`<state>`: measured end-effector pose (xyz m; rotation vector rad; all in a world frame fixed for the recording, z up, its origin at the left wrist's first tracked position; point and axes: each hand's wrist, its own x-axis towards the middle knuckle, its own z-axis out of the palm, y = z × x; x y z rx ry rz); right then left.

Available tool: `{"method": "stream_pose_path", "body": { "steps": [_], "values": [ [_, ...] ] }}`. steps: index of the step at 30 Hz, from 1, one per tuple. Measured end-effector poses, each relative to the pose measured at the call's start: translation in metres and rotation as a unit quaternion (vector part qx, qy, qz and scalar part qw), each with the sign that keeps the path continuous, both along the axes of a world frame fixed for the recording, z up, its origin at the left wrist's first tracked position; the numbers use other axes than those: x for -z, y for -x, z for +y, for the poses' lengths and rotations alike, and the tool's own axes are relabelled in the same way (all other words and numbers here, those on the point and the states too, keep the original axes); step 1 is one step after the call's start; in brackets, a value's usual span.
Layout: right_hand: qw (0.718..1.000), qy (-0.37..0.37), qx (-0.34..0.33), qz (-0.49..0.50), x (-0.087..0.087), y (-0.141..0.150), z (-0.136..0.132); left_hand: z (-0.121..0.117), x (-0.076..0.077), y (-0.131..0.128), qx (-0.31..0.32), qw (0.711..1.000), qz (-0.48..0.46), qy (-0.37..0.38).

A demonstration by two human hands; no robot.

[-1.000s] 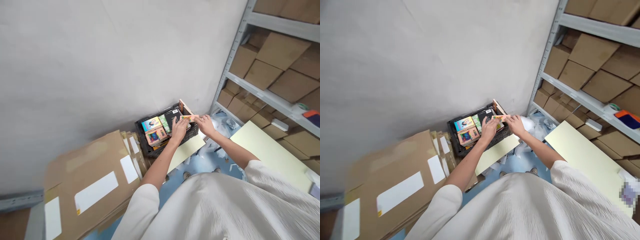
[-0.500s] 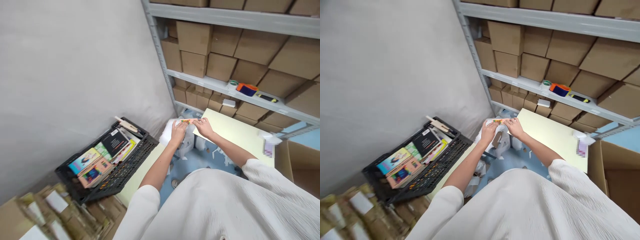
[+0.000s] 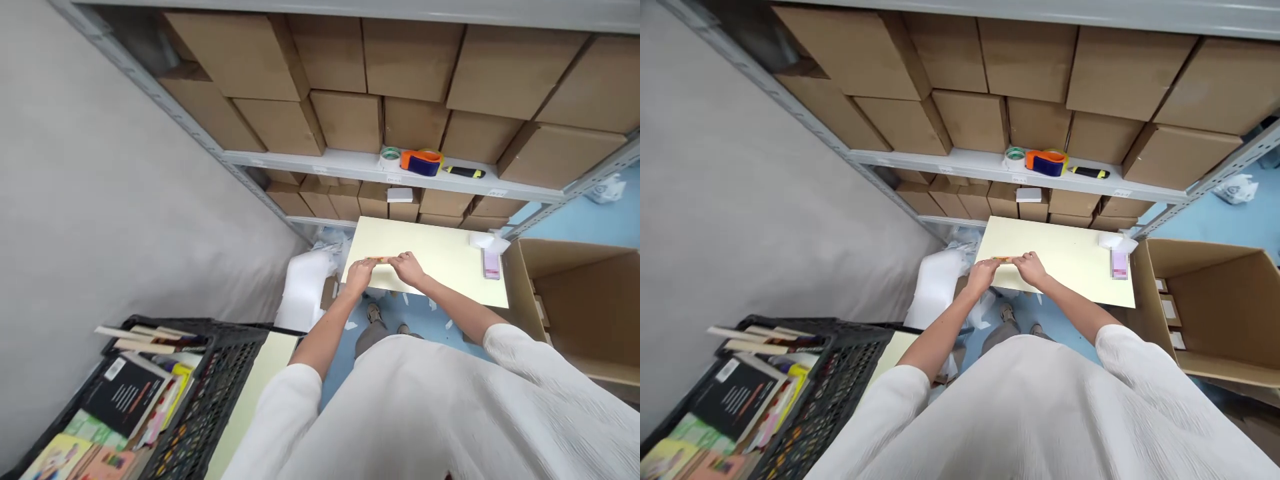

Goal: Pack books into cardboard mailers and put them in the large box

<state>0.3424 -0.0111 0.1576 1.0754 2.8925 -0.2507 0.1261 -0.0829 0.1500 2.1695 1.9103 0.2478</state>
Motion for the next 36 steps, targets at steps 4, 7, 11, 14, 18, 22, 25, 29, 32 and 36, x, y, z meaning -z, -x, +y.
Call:
{"method": "stream_pose_path", "body": {
  "steps": [4, 7, 11, 14, 18, 22, 25, 29, 32, 36],
  "values": [
    [0.999, 0.018, 0.027, -0.027, 0.013, -0.001, 0.016, 0.029, 0.017, 0.003, 0.035, 0.999, 0.000, 0.017],
    [0.998, 0.023, 0.047, -0.037, 0.023, 0.006, 0.035, 0.052, 0.028, 0.012, 0.072, 0.997, 0.005, 0.022],
    [0.995, 0.050, 0.072, -0.051, 0.038, 0.021, 0.061, 0.084, 0.045, 0.029, 0.100, 0.995, -0.006, 0.027],
    [0.992, 0.056, 0.094, -0.056, 0.049, 0.031, 0.074, 0.103, 0.058, 0.041, 0.110, 0.993, -0.023, 0.039],
    [0.988, 0.058, 0.132, -0.050, 0.064, 0.043, 0.087, 0.120, 0.073, 0.051, 0.118, 0.991, -0.033, 0.044],
    [0.979, 0.099, 0.175, -0.040, 0.084, 0.049, 0.097, 0.129, 0.091, 0.054, 0.105, 0.992, -0.048, 0.059],
    [0.972, 0.121, 0.202, -0.014, 0.103, 0.050, 0.105, 0.130, 0.108, 0.050, 0.106, 0.989, -0.067, 0.081],
    [0.963, 0.152, 0.222, 0.021, 0.122, 0.046, 0.112, 0.129, 0.129, 0.042, 0.117, 0.981, -0.097, 0.117],
    [0.959, 0.150, 0.236, 0.041, 0.128, 0.042, 0.111, 0.130, 0.139, 0.042, 0.126, 0.978, -0.111, 0.125],
    [0.952, 0.162, 0.258, 0.037, 0.130, 0.039, 0.100, 0.135, 0.146, 0.050, 0.119, 0.982, -0.084, 0.123]
  ]
}}
